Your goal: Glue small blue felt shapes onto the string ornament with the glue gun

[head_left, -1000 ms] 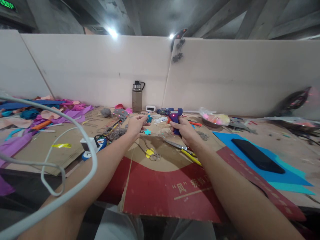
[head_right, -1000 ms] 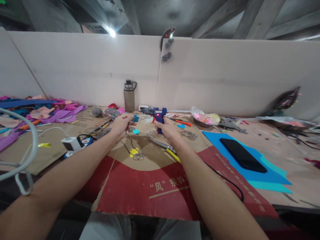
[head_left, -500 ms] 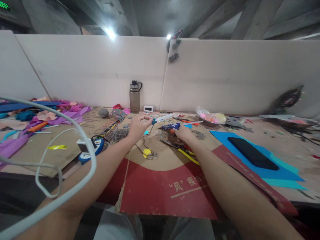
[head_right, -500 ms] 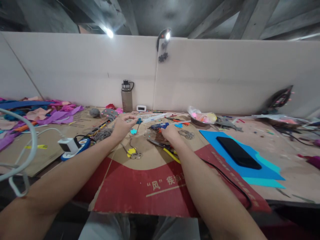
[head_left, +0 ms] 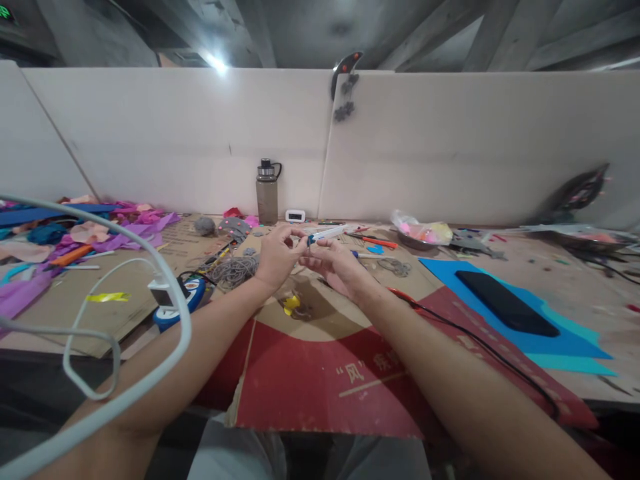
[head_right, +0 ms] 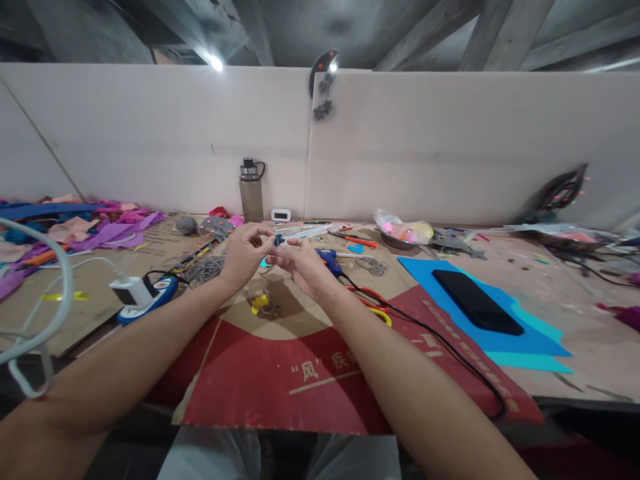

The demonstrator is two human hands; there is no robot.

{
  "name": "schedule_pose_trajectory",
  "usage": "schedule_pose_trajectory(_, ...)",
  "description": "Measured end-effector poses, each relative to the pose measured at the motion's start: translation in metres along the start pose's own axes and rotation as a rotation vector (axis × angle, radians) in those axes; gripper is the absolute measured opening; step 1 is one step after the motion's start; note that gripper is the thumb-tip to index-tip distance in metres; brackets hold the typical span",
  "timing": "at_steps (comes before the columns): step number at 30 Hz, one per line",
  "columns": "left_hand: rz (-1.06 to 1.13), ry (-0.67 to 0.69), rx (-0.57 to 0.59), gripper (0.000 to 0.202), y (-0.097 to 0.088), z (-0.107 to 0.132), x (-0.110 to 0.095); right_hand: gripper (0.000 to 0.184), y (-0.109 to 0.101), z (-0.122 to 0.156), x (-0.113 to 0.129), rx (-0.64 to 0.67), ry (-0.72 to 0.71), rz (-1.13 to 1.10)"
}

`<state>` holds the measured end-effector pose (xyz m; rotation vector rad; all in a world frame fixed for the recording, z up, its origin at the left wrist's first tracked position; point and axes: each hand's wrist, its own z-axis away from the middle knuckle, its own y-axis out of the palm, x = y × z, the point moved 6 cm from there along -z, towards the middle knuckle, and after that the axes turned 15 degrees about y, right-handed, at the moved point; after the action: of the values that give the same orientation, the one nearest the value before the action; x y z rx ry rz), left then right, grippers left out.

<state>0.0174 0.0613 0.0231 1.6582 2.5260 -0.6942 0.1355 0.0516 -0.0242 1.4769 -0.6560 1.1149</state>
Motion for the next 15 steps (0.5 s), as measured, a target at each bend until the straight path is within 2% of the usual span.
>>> schedule_pose_trajectory(2,0.034,-0.076,0.019,0.007,0.002,0.002,0.003,0.049,-0.006,0.002,0.001,-0.095,-0.006,0.071)
schedule_pose_trajectory(4,0.109,-0.168,0.038,0.009,0.005,0.004,0.005,0.046,-0.016,0.003,0.006,-0.252,-0.076,0.264)
schedule_pose_trajectory(8,0.281,-0.294,0.057,0.013,0.012,0.008,0.006,0.027,-0.018,0.011,0.026,-0.484,-0.377,0.755)
schedule_pose_trajectory(10,0.388,-0.351,0.045,0.015,0.016,0.01,0.008,0.015,-0.015,0.019,0.035,-0.567,-0.548,0.915)
schedule_pose_trajectory(12,0.508,-0.406,0.022,0.02,0.02,0.012,0.01,0.007,-0.013,0.025,0.041,-0.626,-0.653,0.99)
schedule_pose_trajectory(15,0.624,-0.452,-0.007,0.025,0.025,0.014,0.013,0.011,-0.014,0.029,0.045,-0.668,-0.705,1.013)
